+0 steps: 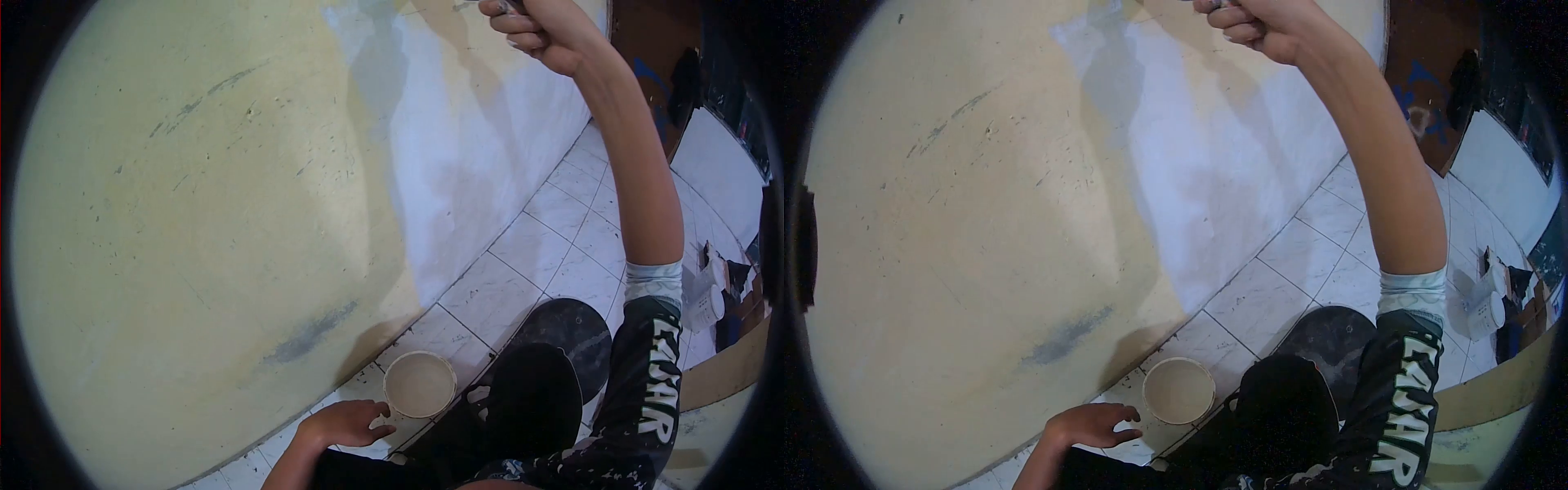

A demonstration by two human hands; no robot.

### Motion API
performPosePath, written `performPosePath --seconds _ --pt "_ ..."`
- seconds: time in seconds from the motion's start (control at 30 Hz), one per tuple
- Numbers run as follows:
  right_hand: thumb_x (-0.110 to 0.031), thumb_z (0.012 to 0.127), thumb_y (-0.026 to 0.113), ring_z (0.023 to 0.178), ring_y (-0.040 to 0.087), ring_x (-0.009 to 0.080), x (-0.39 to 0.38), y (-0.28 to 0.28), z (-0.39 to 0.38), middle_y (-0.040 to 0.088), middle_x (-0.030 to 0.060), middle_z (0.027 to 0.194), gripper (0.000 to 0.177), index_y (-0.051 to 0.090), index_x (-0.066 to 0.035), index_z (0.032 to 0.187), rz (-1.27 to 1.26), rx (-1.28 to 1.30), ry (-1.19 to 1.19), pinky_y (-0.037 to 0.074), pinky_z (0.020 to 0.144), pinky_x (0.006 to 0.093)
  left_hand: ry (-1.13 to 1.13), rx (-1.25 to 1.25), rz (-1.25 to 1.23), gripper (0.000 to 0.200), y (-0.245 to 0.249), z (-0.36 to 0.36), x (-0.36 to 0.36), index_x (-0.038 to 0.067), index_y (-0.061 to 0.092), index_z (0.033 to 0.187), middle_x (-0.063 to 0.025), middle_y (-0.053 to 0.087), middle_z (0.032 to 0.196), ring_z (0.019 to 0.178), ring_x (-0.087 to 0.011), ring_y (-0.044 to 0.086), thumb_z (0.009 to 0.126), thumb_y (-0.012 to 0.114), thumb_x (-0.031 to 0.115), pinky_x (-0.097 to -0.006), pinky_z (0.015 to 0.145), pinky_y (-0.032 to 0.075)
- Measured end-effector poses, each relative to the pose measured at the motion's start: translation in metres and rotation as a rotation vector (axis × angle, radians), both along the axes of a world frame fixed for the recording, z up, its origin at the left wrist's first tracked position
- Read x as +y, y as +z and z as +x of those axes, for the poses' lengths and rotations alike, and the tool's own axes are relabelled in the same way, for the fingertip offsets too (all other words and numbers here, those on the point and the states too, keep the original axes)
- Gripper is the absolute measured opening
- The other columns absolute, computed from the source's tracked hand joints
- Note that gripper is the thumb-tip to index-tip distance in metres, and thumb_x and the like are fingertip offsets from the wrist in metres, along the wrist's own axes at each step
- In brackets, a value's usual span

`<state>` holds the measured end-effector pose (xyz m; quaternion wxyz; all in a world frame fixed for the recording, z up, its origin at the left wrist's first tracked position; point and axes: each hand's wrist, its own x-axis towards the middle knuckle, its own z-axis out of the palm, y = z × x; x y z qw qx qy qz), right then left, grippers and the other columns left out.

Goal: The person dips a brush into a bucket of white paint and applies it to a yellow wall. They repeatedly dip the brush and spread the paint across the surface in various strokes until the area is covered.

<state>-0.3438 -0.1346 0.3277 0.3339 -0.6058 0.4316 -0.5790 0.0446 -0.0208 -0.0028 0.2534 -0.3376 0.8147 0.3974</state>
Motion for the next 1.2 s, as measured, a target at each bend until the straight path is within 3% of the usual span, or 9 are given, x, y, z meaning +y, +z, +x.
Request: performPosePath --seconds 0.07,0.1,0.5,0.6,0.8,0.93,1.0,1.13,1.2 --pt "-0.020 0.104 0.034 0.046 0.027 0.0018 -0.016 -0.006 0.003 0.042 -0.0062 0.066 0.025 0.051 -0.003 0.099 0.042 -0.034 0.001 0.020 0.035 0.0186 -0.004 0.001 -0.009 0.056 0.001 0.001 -0.001 0.001 0.056 0.128 -0.0213 0.061 0.122 0.113 -0.0366 0.059 0.099 0.050 0.048 -0.0410 0.097 0.047" --pt "-0.025 0.099 0.051 0.045 0.027 0.0005 -0.027 -0.028 0.012 0.050 -0.0035 0.072 0.020 0.053 -0.006 0.093 -0.022 -0.023 -0.113 0.020 0.036 0.0195 -0.007 0.003 -0.010 0.055 0.001 0.002 -0.001 0.001 0.056 0.128 -0.0214 0.061 0.122 0.113 -0.0367 0.059 0.099 0.050 0.048 -0.0412 0.096 0.047" --pt "-0.020 0.095 0.051 0.043 0.035 0.0073 0.001 -0.224 -0.026 0.054 0.0042 0.068 0.025 0.063 0.002 0.091 0.737 0.016 -0.029 0.024 0.036 0.0264 -0.056 0.061 -0.035 0.054 0.005 -0.002 0.002 0.004 0.055 0.129 -0.0239 0.065 0.109 0.104 -0.0399 0.062 0.098 0.050 0.048 -0.0456 0.090 0.048" --pt "-0.020 0.099 0.050 0.042 0.030 0.0056 -0.006 -0.211 -0.034 0.051 0.0009 0.065 0.027 0.063 0.004 0.098 0.728 0.113 -0.097 0.022 0.035 0.0238 -0.055 0.072 -0.040 0.054 0.000 0.000 0.004 0.003 0.055 0.129 -0.0241 0.065 0.107 0.103 -0.0401 0.062 0.098 0.050 0.048 -0.0459 0.089 0.048" --pt "-0.024 0.097 0.054 0.040 0.030 0.0027 -0.027 -0.064 -0.036 0.058 0.0010 0.072 0.024 0.061 -0.002 0.098 0.405 0.273 -0.193 0.022 0.034 0.0219 -0.042 0.056 -0.049 0.055 0.000 0.000 0.006 0.003 0.055 0.129 -0.0240 0.065 0.107 0.103 -0.0401 0.062 0.098 0.049 0.048 -0.0461 0.089 0.048" --pt "-0.025 0.101 0.048 0.043 0.025 -0.0018 -0.016 -0.005 -0.031 0.048 -0.0060 0.068 0.023 0.057 -0.004 0.095 0.142 0.263 -0.240 0.016 0.033 0.0168 -0.051 0.053 -0.029 0.055 -0.005 -0.002 0.004 0.004 0.055 0.129 -0.0240 0.064 0.108 0.104 -0.0398 0.062 0.098 0.049 0.049 -0.0458 0.090 0.048" --pt "-0.019 0.104 0.034 0.045 0.026 0.0016 -0.007 0.024 -0.039 0.040 -0.0069 0.064 0.025 0.052 -0.003 0.099 0.271 0.199 -0.081 0.020 0.035 0.0186 -0.044 0.038 -0.042 0.055 -0.008 -0.003 0.002 0.004 0.055 0.129 -0.0238 0.064 0.110 0.105 -0.0395 0.062 0.098 0.049 0.049 -0.0455 0.090 0.048" --pt "-0.019 0.103 0.034 0.044 0.026 0.0015 -0.012 0.012 -0.047 0.038 -0.0076 0.062 0.025 0.053 -0.003 0.097 0.179 0.076 -0.051 0.020 0.034 0.0187 -0.040 0.044 -0.016 0.055 -0.010 -0.003 0.001 0.004 0.055 0.129 -0.0232 0.064 0.111 0.105 -0.0395 0.062 0.098 0.049 0.049 -0.0452 0.091 0.048" --pt "-0.025 0.101 0.049 0.043 0.025 -0.0006 -0.035 -0.030 -0.048 0.048 -0.0062 0.068 0.022 0.055 -0.006 0.093 0.065 0.021 -0.153 0.016 0.034 0.0181 -0.021 0.021 -0.003 0.055 -0.014 -0.001 0.000 0.005 0.055 0.129 -0.0224 0.064 0.113 0.106 -0.0393 0.062 0.098 0.049 0.050 -0.0449 0.092 0.048"
